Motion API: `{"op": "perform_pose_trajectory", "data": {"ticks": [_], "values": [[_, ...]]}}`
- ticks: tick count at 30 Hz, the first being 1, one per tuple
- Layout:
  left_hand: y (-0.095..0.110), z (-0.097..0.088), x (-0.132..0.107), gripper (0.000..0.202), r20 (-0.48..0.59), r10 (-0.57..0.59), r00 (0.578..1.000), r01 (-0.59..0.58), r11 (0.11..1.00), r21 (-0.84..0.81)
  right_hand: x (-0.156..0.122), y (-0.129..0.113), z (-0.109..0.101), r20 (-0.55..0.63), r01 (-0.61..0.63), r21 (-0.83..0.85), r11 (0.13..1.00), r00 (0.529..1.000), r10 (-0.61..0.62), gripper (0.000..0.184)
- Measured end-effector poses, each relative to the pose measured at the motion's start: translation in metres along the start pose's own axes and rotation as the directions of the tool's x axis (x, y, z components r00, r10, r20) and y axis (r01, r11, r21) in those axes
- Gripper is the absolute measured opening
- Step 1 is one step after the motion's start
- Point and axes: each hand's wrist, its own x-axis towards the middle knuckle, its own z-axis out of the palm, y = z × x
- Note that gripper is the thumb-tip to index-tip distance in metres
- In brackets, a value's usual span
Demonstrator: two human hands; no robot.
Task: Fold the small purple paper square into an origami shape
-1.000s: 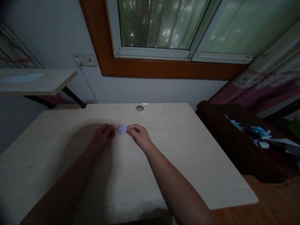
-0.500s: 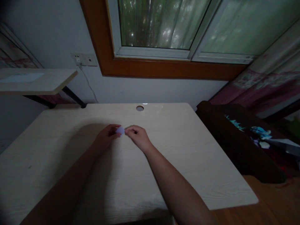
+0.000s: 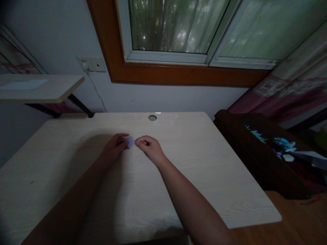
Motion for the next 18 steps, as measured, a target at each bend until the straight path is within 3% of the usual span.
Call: {"op": "perform_pose_trajectory", "data": {"ticks": [9,18], "values": [[-0.0061,-0.0004,0.0005,0.034,0.001,0.008,1.000,-0.008,1.000,-0.014,-0.0033,-0.0035,0.0028,0.010,-0.001,0.131,0.991,1.000,0.000,0.024],[-0.0095,-0.0009,0.0001,0.034,0.047,0.025,0.999,-0.026,1.000,0.006,-0.0040,-0.0025,0.0060,0.047,0.022,0.093,0.995,0.999,-0.026,0.023]]}}
